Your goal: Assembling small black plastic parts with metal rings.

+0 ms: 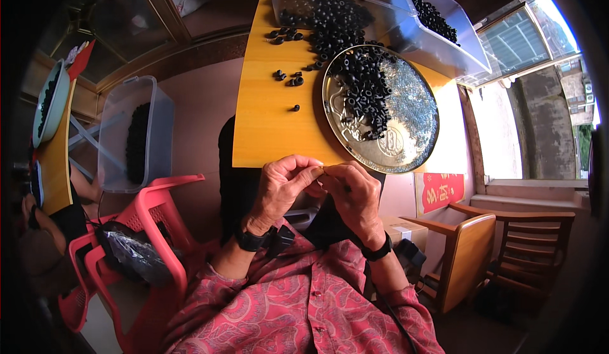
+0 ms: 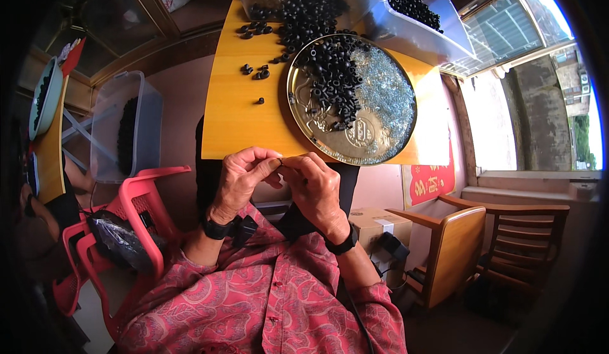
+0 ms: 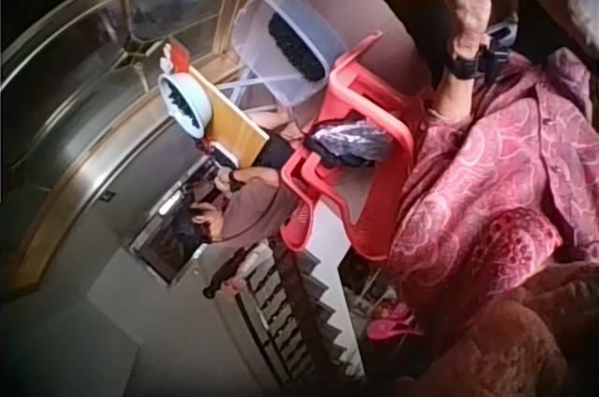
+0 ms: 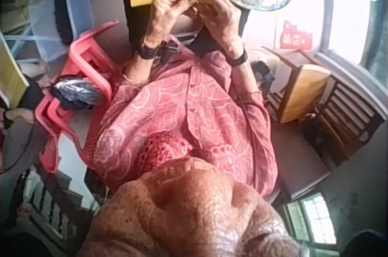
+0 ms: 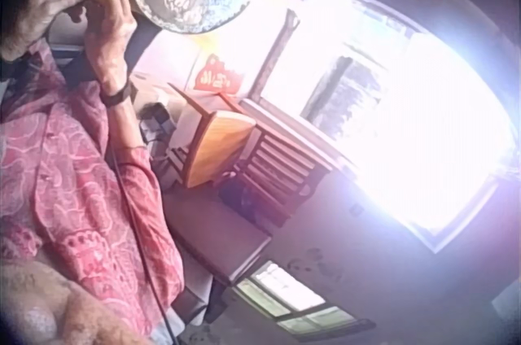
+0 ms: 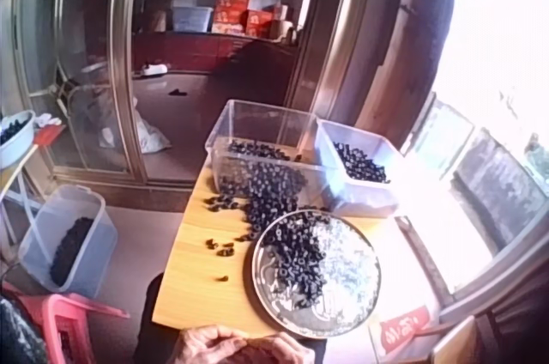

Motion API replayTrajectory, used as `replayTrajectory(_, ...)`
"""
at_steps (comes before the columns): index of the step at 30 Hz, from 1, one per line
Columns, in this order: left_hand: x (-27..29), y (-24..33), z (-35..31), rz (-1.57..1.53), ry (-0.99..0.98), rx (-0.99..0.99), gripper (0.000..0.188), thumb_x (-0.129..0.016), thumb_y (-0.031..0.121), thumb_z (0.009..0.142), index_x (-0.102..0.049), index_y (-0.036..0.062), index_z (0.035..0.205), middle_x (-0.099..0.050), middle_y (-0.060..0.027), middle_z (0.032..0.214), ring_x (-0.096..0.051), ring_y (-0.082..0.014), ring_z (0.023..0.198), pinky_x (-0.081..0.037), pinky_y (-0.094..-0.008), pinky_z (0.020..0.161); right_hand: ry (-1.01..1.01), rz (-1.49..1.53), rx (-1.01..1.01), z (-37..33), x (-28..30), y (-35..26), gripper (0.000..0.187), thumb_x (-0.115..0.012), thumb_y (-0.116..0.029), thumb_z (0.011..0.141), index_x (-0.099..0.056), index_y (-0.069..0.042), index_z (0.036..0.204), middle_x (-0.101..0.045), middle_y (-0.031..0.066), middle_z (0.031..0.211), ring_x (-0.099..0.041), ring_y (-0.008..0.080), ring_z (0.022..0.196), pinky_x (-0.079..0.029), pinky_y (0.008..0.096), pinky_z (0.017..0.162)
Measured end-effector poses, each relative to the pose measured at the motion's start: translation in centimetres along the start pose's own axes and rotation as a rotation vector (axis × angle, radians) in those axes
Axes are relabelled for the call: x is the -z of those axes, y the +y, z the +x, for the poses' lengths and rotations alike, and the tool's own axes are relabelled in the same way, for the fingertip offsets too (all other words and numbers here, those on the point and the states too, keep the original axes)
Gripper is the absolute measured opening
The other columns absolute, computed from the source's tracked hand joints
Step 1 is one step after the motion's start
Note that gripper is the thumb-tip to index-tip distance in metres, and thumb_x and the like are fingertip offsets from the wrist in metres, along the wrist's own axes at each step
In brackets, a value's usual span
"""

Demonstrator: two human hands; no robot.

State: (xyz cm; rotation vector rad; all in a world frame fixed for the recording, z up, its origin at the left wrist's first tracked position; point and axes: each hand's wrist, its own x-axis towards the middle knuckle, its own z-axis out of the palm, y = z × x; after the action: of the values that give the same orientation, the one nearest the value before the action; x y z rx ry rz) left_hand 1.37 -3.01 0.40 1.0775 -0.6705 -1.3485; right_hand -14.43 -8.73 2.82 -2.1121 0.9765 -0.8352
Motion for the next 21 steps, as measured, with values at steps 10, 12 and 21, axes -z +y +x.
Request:
replayTrajectory(10,0.2,0.4,-1.0,0.011,0.036,0.006,0.016,-0.065,0.010,0.095,-0.066,-0.0029,0.103,-0.069,-0.0067,0.080,-0.066,-0.0115,0.067,-0.055,-0.0233,0.064,0.016,-0.046,0.066,-0.8,-0.7,-0.4,0.012,-0.071,-0.001,0.083,-0.066,-0.004,0.094,-0.068,0.0100,0.082,-0.069,0.0253,0.069,-0.054,0.0319,0.057)
replayTrajectory(12,0.4,0.1,-1.1,0.031,0.059,-0.004,0.015,-0.067,0.011,0.094,-0.068,-0.0025,0.100,-0.070,-0.0045,0.081,-0.066,-0.0097,0.067,-0.056,-0.0226,0.063,0.028,-0.072,0.116,-0.9,-1.0,-0.6,0.014,-0.070,0.001,0.083,-0.065,-0.004,0.096,-0.068,0.0108,0.084,-0.069,0.0262,0.070,-0.055,0.0326,0.059)
replayTrajectory(21,0.7,-0.6,-1.2,0.083,0.141,-0.057,0.016,-0.067,0.012,0.094,-0.069,-0.0031,0.099,-0.069,-0.0030,0.078,-0.066,-0.0087,0.067,-0.055,-0.0218,0.060,0.074,-0.037,0.084,-1.2,-2.5,-1.0,0.019,-0.067,0.005,0.084,-0.064,-0.003,0.100,-0.068,0.0128,0.087,-0.070,0.0288,0.074,-0.056,0.0347,0.060)
